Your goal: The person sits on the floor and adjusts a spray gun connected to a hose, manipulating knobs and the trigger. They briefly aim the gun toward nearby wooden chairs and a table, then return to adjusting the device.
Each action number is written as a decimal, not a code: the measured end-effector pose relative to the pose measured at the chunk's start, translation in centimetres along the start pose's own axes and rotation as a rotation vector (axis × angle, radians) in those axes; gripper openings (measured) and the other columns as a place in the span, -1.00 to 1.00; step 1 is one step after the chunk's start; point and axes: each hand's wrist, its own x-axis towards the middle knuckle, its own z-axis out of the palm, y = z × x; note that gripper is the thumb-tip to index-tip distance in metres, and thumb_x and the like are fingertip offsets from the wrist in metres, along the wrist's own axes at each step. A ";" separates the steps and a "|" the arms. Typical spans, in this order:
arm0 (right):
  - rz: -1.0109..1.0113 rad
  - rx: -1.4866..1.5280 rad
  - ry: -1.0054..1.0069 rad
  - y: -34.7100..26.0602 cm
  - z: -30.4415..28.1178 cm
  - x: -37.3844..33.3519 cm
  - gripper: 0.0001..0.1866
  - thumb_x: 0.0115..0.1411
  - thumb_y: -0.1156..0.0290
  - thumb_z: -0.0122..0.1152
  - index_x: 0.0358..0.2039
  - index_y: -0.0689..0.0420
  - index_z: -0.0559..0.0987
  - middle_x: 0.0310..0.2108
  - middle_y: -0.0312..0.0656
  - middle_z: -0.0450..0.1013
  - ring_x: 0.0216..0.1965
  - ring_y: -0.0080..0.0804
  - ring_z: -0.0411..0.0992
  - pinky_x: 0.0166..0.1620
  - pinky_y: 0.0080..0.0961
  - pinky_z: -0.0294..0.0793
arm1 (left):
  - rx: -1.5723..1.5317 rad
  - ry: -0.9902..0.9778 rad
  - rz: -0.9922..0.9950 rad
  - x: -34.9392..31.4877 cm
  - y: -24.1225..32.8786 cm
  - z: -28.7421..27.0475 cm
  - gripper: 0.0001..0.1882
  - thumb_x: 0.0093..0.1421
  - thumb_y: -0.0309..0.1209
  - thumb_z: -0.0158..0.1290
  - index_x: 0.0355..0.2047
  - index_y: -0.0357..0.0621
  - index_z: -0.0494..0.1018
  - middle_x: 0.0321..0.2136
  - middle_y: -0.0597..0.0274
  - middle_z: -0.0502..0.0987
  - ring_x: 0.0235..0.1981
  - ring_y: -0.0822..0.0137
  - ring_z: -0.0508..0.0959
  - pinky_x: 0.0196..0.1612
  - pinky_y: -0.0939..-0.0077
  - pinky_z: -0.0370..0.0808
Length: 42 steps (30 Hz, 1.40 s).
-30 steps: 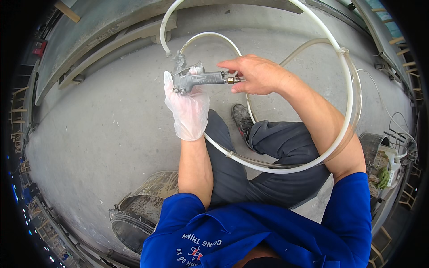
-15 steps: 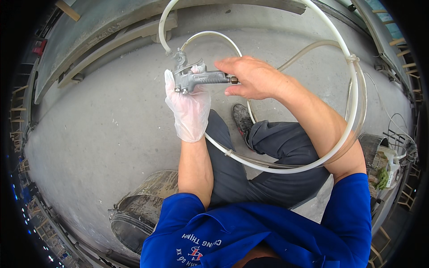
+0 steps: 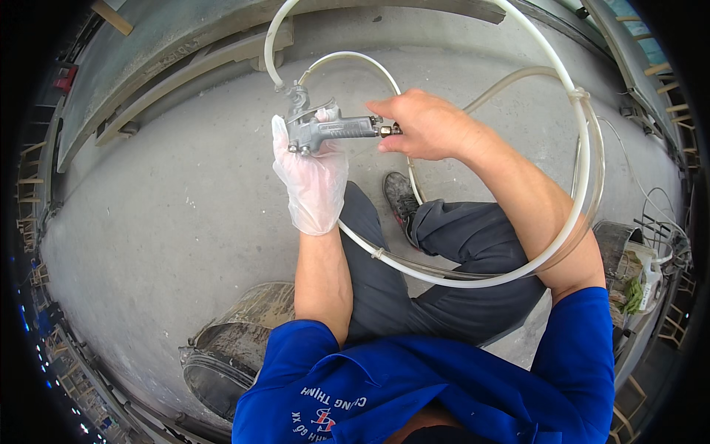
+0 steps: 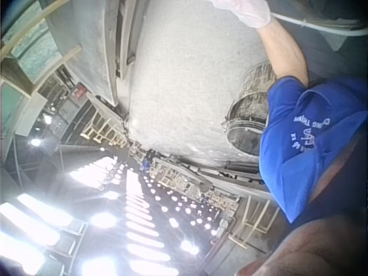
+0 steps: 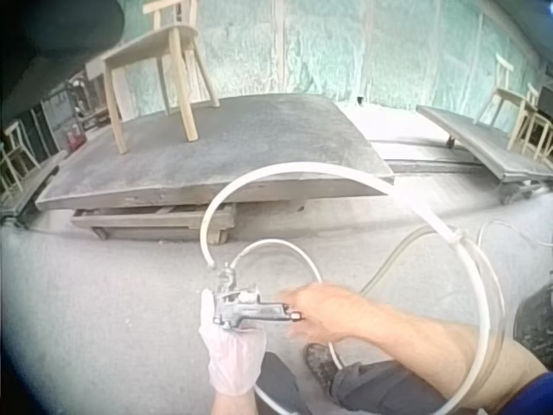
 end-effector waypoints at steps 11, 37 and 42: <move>0.019 -0.022 0.040 0.1 -0.4 0.0 -0.66 0.26 0.29 0.49 0.01 0.12 0.73 -0.33 0.09 0.68 -0.19 0.12 0.67 -0.08 0.00 0.61 | 0.017 -0.001 0.000 -0.1 0.0 0.0 -0.51 0.55 -0.03 0.07 -0.02 -0.34 0.44 -0.21 -0.06 0.60 -0.16 0.12 0.65 0.07 0.22 0.67; 0.059 0.070 0.217 -0.1 -0.1 0.3 -0.81 0.35 0.40 0.32 -0.10 0.08 0.80 -0.40 0.03 0.67 -0.33 0.04 0.65 -0.17 -0.07 0.60 | -0.024 -0.101 -0.064 -0.7 -0.1 0.5 -0.47 0.55 0.02 0.05 -0.01 -0.32 0.47 -0.18 -0.04 0.62 -0.13 0.15 0.65 0.11 0.24 0.63; 0.122 0.074 0.093 0.0 -0.8 0.4 -0.80 0.36 0.35 0.25 -0.18 0.08 0.80 -0.32 0.04 0.68 -0.17 0.07 0.65 -0.05 -0.02 0.61 | -0.013 -0.082 -0.042 -0.6 -0.2 0.5 -0.46 0.55 0.02 0.05 -0.01 -0.34 0.47 -0.18 -0.03 0.62 -0.14 0.16 0.64 0.11 0.26 0.62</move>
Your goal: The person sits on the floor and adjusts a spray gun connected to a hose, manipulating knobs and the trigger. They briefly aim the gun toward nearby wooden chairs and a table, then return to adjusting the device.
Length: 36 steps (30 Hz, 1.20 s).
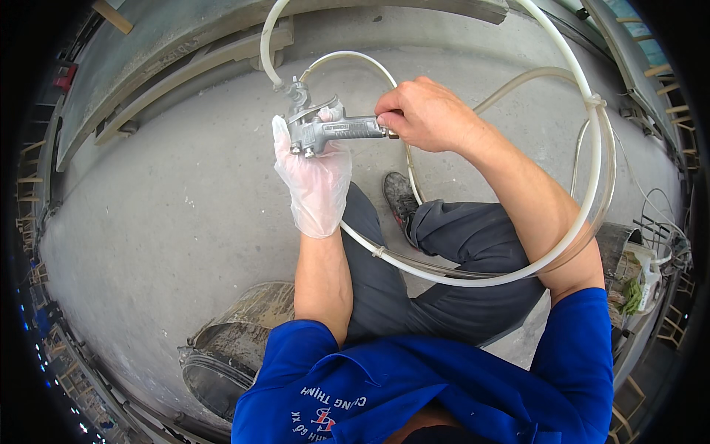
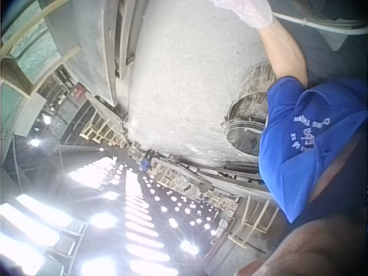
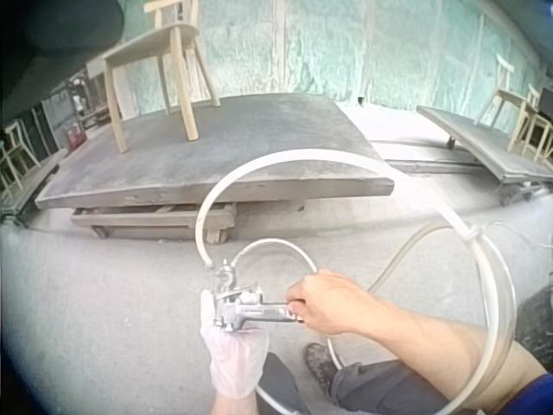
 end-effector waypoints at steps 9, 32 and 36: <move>-0.027 0.001 0.022 0.2 0.4 0.0 -0.79 0.40 0.34 0.24 -0.18 0.16 0.76 -0.39 0.03 0.66 -0.28 0.03 0.65 -0.13 -0.03 0.59 | 0.015 -0.022 0.005 0.0 -0.1 -0.2 -0.45 0.54 0.02 0.05 0.02 -0.35 0.46 -0.17 -0.02 0.59 -0.10 0.18 0.61 0.11 0.28 0.59; 0.073 0.184 -0.110 0.9 -0.3 0.0 -0.75 0.42 0.29 0.22 -0.17 0.20 0.72 -0.36 -0.03 0.65 -0.29 -0.14 0.61 -0.15 -0.13 0.56 | 0.007 -0.052 -0.014 -0.4 -0.3 0.2 -0.46 0.55 0.04 0.03 0.04 -0.32 0.45 -0.17 0.00 0.58 -0.10 0.20 0.60 0.10 0.29 0.57; 0.069 0.204 -0.102 0.8 -0.6 -0.1 -0.79 0.39 0.34 0.27 -0.14 0.22 0.71 -0.28 -0.06 0.69 -0.25 -0.16 0.63 -0.11 -0.17 0.58 | 0.006 -0.081 -0.025 -0.6 -0.2 0.4 -0.46 0.56 0.04 0.02 0.05 -0.31 0.46 -0.15 0.00 0.60 -0.09 0.20 0.61 0.11 0.29 0.58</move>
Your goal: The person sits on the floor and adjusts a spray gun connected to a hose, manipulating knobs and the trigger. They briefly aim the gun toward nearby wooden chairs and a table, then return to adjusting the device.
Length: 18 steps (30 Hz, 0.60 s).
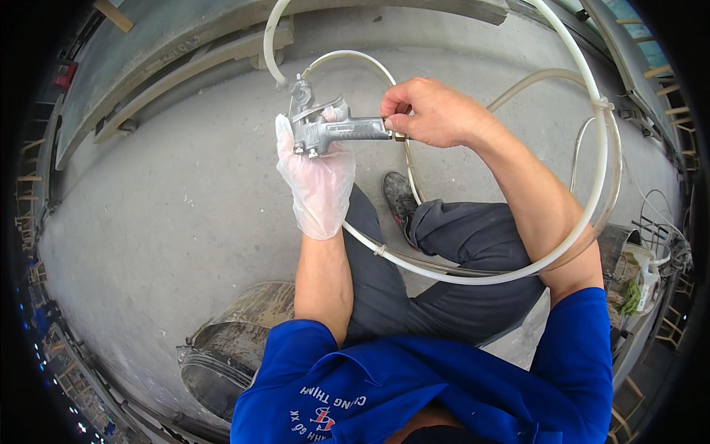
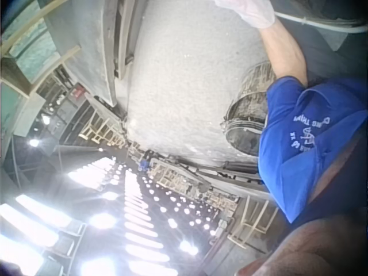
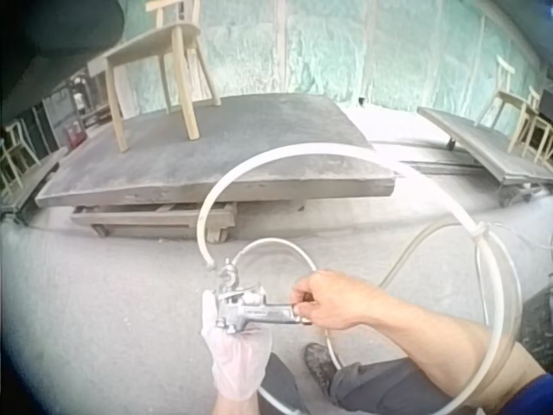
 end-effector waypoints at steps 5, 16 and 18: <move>0.045 -0.085 -0.009 -0.4 0.1 -0.1 -0.79 0.39 0.33 0.26 -0.17 0.22 0.70 -0.31 -0.04 0.67 -0.28 -0.11 0.61 -0.14 -0.11 0.56 | -0.039 0.013 -0.016 0.0 -0.1 -0.1 -0.47 0.56 0.03 0.02 0.05 -0.30 0.46 -0.16 -0.01 0.59 -0.10 0.19 0.60 0.10 0.27 0.58; 0.005 0.010 0.035 -0.5 -0.1 0.0 -0.67 0.40 0.21 0.20 -0.26 0.24 0.70 -0.45 0.01 0.61 -0.35 -0.15 0.59 -0.19 -0.12 0.53 | 0.002 0.005 0.014 -0.2 -0.2 0.3 -0.46 0.56 0.04 0.01 0.01 -0.31 0.47 -0.17 0.02 0.58 -0.09 0.21 0.57 0.10 0.29 0.54; 0.034 -0.031 0.011 -0.4 -0.3 -0.1 -0.69 0.38 0.21 0.24 -0.24 0.24 0.71 -0.40 -0.01 0.64 -0.31 -0.17 0.60 -0.16 -0.15 0.55 | 0.035 0.009 0.021 -0.3 -0.1 0.5 -0.45 0.56 0.04 0.00 0.01 -0.31 0.48 -0.17 0.05 0.59 -0.08 0.21 0.57 0.10 0.29 0.54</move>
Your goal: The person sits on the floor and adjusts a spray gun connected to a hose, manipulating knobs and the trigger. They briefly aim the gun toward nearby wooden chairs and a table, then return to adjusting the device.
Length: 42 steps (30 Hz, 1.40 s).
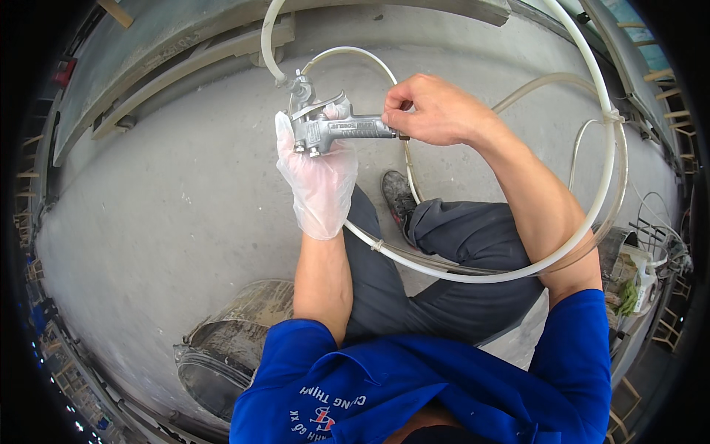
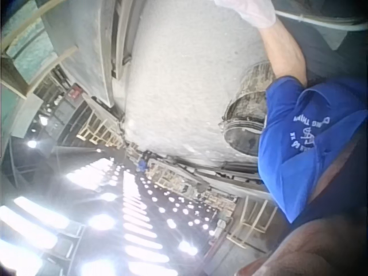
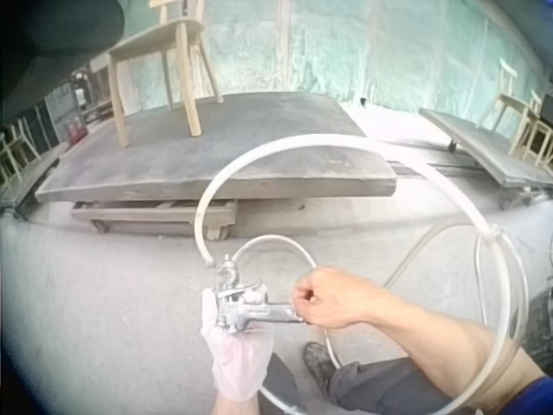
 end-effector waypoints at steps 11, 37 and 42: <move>0.000 -0.044 -0.070 0.1 -0.2 -0.1 -0.72 0.38 0.24 0.23 -0.19 0.22 0.70 -0.39 -0.06 0.62 -0.34 -0.17 0.54 -0.18 -0.15 0.50 | -0.080 -0.005 -0.027 0.3 0.0 0.0 -0.47 0.55 0.04 0.02 0.03 -0.30 0.45 -0.17 0.05 0.52 -0.11 0.24 0.53 0.07 0.33 0.54; 0.020 -0.025 -0.090 -0.7 -0.7 -0.5 -0.71 0.34 0.26 0.20 -0.20 0.23 0.72 -0.31 0.02 0.66 -0.25 -0.10 0.60 -0.14 -0.10 0.56 | -0.092 0.023 0.001 0.1 -0.1 0.1 -0.50 0.54 0.01 0.05 0.02 -0.27 0.45 -0.20 0.05 0.49 -0.11 0.22 0.49 0.03 0.30 0.52; 0.052 0.047 -0.084 -0.4 -0.2 -0.2 -0.66 0.40 0.19 0.19 -0.21 0.25 0.72 -0.31 0.02 0.66 -0.24 -0.10 0.62 -0.13 -0.10 0.56 | -0.059 0.019 0.020 0.1 -0.1 0.2 -0.50 0.53 0.02 0.06 0.01 -0.26 0.45 -0.19 0.05 0.50 -0.11 0.23 0.51 0.06 0.32 0.53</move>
